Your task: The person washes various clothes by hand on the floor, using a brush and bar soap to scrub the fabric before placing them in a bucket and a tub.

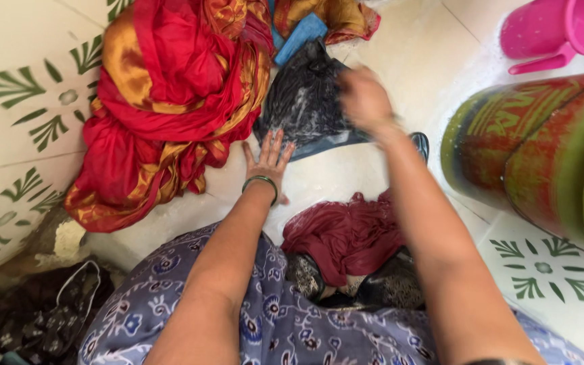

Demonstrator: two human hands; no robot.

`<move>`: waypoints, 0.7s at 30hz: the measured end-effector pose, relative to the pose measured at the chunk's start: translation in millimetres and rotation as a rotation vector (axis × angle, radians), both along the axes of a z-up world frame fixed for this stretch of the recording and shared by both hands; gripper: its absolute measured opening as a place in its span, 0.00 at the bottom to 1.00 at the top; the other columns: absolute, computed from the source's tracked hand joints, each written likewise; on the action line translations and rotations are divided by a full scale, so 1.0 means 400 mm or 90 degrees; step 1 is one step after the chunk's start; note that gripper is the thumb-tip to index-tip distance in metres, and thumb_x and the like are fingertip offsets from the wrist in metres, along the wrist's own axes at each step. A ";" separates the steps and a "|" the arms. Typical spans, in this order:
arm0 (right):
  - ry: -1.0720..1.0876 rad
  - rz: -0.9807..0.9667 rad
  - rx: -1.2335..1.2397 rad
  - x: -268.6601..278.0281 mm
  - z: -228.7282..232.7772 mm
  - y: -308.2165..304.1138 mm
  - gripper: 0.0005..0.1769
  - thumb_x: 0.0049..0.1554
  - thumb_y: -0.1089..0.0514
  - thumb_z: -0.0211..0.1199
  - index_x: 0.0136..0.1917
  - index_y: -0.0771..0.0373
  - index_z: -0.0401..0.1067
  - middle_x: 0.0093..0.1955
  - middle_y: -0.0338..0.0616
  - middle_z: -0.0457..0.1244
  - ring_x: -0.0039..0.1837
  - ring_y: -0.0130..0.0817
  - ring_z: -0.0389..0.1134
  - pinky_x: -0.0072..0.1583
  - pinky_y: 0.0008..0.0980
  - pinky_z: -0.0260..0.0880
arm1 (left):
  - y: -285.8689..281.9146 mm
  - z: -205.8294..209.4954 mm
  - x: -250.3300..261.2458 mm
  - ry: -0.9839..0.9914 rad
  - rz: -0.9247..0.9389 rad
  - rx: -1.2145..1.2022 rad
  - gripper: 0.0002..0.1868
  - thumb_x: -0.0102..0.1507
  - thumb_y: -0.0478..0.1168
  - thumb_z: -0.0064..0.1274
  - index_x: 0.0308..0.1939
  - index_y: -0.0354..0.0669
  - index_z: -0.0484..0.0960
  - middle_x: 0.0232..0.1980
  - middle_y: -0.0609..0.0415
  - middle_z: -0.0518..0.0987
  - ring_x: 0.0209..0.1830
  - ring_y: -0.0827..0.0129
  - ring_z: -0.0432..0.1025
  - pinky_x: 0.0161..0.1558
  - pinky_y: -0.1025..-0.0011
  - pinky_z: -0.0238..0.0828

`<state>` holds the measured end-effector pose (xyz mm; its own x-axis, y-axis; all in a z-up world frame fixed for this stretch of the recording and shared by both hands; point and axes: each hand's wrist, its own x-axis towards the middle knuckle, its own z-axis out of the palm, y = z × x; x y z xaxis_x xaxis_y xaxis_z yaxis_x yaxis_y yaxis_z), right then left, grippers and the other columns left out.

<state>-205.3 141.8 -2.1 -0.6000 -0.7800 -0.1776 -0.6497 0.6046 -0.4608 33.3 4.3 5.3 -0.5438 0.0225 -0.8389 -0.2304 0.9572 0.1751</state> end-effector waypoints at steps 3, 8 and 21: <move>0.237 0.138 -0.153 -0.013 -0.091 -0.221 0.28 0.52 0.70 0.57 0.66 0.57 0.72 0.68 0.48 0.63 0.71 0.50 0.63 0.70 0.47 0.61 | -0.003 0.007 -0.009 -0.019 -0.001 0.008 0.81 0.45 0.70 0.70 0.82 0.57 0.22 0.82 0.45 0.13 0.82 0.49 0.12 0.70 0.24 0.20; 0.281 0.292 0.111 -0.092 -0.100 -0.348 0.35 0.39 0.61 0.66 0.63 0.55 0.73 0.63 0.49 0.62 0.69 0.52 0.58 0.68 0.67 0.49 | -0.006 -0.005 -0.027 -0.034 0.009 0.021 0.82 0.44 0.70 0.71 0.81 0.58 0.21 0.82 0.46 0.14 0.82 0.48 0.12 0.70 0.25 0.20; 0.315 0.310 0.254 -0.080 -0.061 -0.341 0.54 0.35 0.51 0.79 0.74 0.55 0.65 0.70 0.49 0.61 0.67 0.50 0.60 0.70 0.54 0.53 | -0.002 -0.008 -0.013 -0.015 0.010 0.028 0.84 0.43 0.69 0.73 0.81 0.58 0.21 0.82 0.44 0.14 0.82 0.47 0.11 0.69 0.23 0.19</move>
<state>-237.3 5.3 -26.4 -0.2904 -0.9087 -0.2998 -0.9555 0.2588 0.1413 28.3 3.5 2.2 -0.5246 0.0510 -0.8498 -0.2506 0.9447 0.2113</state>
